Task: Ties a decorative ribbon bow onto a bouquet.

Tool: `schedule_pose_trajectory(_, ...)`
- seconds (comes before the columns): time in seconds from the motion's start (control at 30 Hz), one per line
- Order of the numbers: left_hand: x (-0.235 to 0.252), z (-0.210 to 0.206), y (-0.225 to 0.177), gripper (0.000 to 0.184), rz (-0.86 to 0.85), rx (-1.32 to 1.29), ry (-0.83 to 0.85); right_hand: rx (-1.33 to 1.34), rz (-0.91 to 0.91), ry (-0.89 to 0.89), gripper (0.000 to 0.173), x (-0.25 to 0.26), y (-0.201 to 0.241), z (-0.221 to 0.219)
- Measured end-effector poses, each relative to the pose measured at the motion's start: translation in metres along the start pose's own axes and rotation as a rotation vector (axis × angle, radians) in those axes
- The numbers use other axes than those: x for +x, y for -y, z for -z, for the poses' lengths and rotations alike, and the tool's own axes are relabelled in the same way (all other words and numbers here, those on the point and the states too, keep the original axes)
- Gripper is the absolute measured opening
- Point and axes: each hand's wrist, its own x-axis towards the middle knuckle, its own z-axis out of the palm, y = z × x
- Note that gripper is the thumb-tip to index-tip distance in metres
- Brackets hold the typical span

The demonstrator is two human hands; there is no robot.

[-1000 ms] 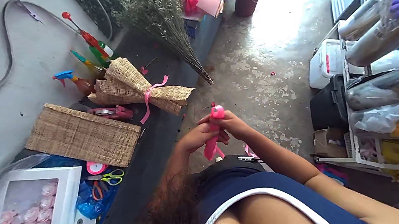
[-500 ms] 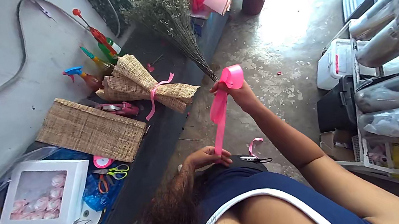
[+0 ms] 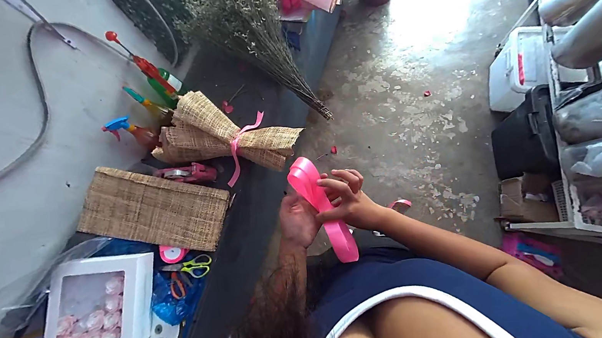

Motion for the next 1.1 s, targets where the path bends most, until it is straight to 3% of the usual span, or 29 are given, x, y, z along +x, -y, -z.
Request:
schedule_pose_trajectory(0.1, 0.007, 0.01, 0.006, 0.023, -0.046, 0.139, 0.135, 0.038, -0.085, -0.022, 0.016, -0.002, -0.002, -0.001)
schedule_pose_trajectory(0.27, 0.02, 0.009, 0.024, 0.023, -0.011, 0.417, 0.054, 0.084, -0.122, -0.031, 0.016, -0.015, -0.01, 0.006)
schedule_pose_trajectory(0.43, 0.021, 0.028, 0.025, 0.031, 0.01, 0.4, 0.099, 0.022, -0.04, -0.06, 0.026, -0.018, -0.014, -0.014)
schedule_pose_trajectory(0.53, 0.018, 0.034, 0.023, 0.035, 0.028, 0.365, 0.076, 0.066, -0.047, 0.02, 0.03, -0.017, -0.008, -0.011)
schedule_pose_trajectory(0.63, 0.019, 0.036, 0.013, 0.033, 0.004, 0.422, 0.024, 0.325, -0.305, 0.017, 0.026, -0.017, -0.002, -0.011)
schedule_pose_trajectory(0.67, 0.02, 0.036, 0.008, 0.032, -0.006, 0.444, 0.052, 0.517, -0.466, 0.013, 0.039, -0.013, -0.003, -0.007)
schedule_pose_trajectory(0.73, 0.022, 0.034, -0.005, 0.032, -0.002, 0.566, 0.168, 0.93, -0.775, 0.107, 0.08, -0.001, -0.007, 0.006)
schedule_pose_trajectory(0.77, 0.022, 0.034, -0.01, 0.031, 0.022, 0.661, 0.245, 1.081, -0.853, 0.168, 0.082, 0.006, -0.007, 0.01)
schedule_pose_trajectory(0.83, 0.023, 0.029, -0.017, 0.026, 0.063, 0.867, 0.418, 1.215, -0.845, 0.302, 0.056, 0.019, -0.004, 0.012)
schedule_pose_trajectory(0.9, 0.022, 0.024, -0.021, 0.022, 0.112, 0.973, 0.503, 1.217, -0.822, 0.324, 0.035, 0.034, -0.003, 0.012)
schedule_pose_trajectory(1.0, 0.024, 0.025, -0.028, 0.03, 0.238, 0.941, 0.548, 1.385, -0.891, 0.051, 0.039, 0.052, -0.02, 0.021)
schedule_pose_trajectory(1.03, 0.023, 0.025, -0.028, 0.03, 0.249, 0.911, 0.532, 1.422, -0.906, 0.034, 0.036, 0.053, -0.025, 0.024)
schedule_pose_trajectory(1.1, 0.021, 0.022, -0.024, 0.029, 0.228, 0.803, 0.47, 1.379, -0.914, 0.165, 0.031, 0.05, -0.024, 0.025)
